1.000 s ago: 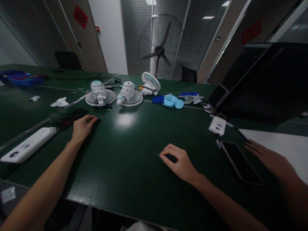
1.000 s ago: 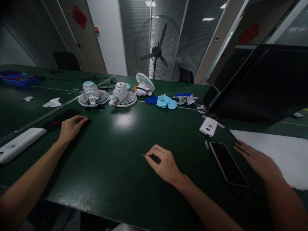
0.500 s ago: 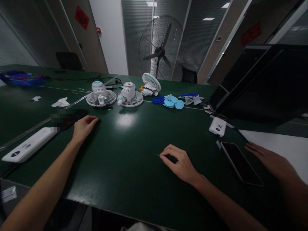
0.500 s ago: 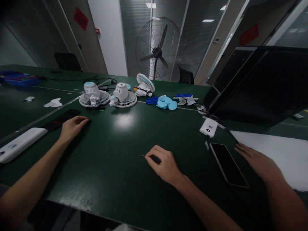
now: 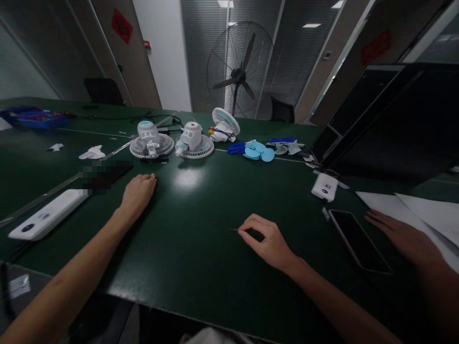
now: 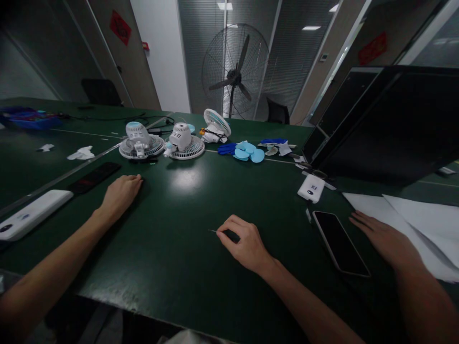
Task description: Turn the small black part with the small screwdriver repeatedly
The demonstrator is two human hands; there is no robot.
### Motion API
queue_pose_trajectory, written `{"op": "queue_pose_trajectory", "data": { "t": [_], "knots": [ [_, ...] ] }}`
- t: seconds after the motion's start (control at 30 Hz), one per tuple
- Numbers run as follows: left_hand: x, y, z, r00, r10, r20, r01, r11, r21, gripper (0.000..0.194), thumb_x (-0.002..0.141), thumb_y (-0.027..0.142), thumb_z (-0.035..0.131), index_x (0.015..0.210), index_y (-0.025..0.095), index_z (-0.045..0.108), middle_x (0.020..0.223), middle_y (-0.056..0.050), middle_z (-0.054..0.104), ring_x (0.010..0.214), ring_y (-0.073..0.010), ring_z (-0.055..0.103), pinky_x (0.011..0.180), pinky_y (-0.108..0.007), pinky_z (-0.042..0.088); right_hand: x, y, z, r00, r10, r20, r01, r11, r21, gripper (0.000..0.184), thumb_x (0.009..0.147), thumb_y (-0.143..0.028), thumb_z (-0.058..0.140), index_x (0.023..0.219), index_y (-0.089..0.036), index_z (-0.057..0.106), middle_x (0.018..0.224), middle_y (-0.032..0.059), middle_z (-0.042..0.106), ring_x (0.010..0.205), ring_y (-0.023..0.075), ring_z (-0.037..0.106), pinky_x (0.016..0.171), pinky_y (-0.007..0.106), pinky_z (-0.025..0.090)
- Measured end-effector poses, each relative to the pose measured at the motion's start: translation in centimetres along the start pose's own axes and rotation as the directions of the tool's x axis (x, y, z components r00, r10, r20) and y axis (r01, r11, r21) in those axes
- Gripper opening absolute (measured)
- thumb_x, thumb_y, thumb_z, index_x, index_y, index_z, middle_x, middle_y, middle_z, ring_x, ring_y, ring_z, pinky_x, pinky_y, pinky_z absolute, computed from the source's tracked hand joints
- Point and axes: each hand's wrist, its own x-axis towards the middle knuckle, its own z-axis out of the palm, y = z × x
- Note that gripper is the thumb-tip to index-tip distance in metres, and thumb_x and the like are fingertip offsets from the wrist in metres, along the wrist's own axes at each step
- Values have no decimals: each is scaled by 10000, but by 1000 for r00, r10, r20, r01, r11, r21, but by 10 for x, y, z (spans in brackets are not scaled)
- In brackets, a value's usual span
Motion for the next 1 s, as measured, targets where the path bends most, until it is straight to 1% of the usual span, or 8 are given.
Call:
{"op": "queue_pose_trajectory", "data": {
  "t": [0.1, 0.2, 0.27, 0.37, 0.43, 0.53, 0.7, 1.0],
  "knots": [
    [1, 25, 1, 998, 51, -22, -54, 976, -210, 410, 1018, 386, 441, 1095, 124, 747, 1210, -171, 700, 1084, -329, 654, 949, -416, 489, 0, 0, 1, 1000, 2, -5, -2, 1000, 1, 104, 998, -230, 619, 982, -215, 721, 986, 43, 684, 875, 180, 672, 789, 318, 549],
    [-10, 73, 0, 985, 173, 25, -130, 819, -558, 330, 979, 421, 563, 1081, 185, 771, 1154, -92, 731, 996, -249, 687, 910, -349, 514, 0, 2, 2, 1000, 9, -19, -10, 1000, -8, 100, 993, -227, 621, 983, -218, 720, 986, 40, 685, 875, 179, 674, 781, 312, 548],
    [-24, 115, -3, 941, 325, 95, -160, 673, -722, 301, 956, 427, 624, 1116, 213, 762, 1121, -64, 734, 944, -215, 681, 841, -320, 524, -1, 4, 1, 998, 20, -52, -22, 999, -42, 95, 987, -220, 625, 978, -219, 719, 984, 40, 685, 866, 179, 675, 785, 313, 546],
    [-47, 173, -14, 846, 528, 72, -255, 520, -815, 226, 954, 356, 655, 1103, 213, 748, 1106, -60, 714, 986, -195, 645, 882, -312, 502, -1, 8, -3, 996, 21, -86, -31, 993, -110, 91, 977, -211, 628, 958, -218, 717, 971, 42, 683, 851, 182, 673, 794, 320, 538],
    [-58, 196, -23, 799, 600, 49, -294, 460, -838, 188, 956, 308, 660, 1101, 209, 730, 1094, -56, 702, 1019, -190, 621, 916, -316, 487, -2, 10, -7, 998, 11, -65, -19, 991, -132, 90, 973, -207, 631, 948, -218, 716, 960, 42, 683, 845, 183, 669, 785, 317, 532],
    [-65, 208, -31, 769, 637, 44, -311, 433, -846, 176, 959, 265, 657, 1118, 205, 705, 1098, -54, 680, 1043, -190, 596, 932, -322, 476, -3, 11, -10, 1000, -12, 0, 12, 989, -146, 81, 966, -207, 642, 947, -222, 719, 960, 38, 683, 835, 176, 665, 762, 306, 521],
    [-66, 203, -31, 770, 637, 41, -326, 447, -833, 238, 947, 269, 682, 1175, 201, 671, 1136, -62, 651, 1072, -199, 574, 947, -335, 465, -2, 12, -7, 1000, -22, 15, 24, 985, -171, 72, 957, -206, 652, 945, -221, 721, 963, 38, 684, 829, 174, 660, 757, 307, 511],
    [-65, 203, -25, 757, 653, 26, -352, 441, -826, 188, 986, 298, 639, 1141, 204, 688, 1104, -61, 655, 1045, -198, 577, 919, -332, 454, -1, 11, -8, 1000, 0, 16, 3, 985, -171, 80, 966, -223, 648, 953, -223, 727, 965, 34, 684, 819, 170, 658, 738, 298, 518]
  ]
}}
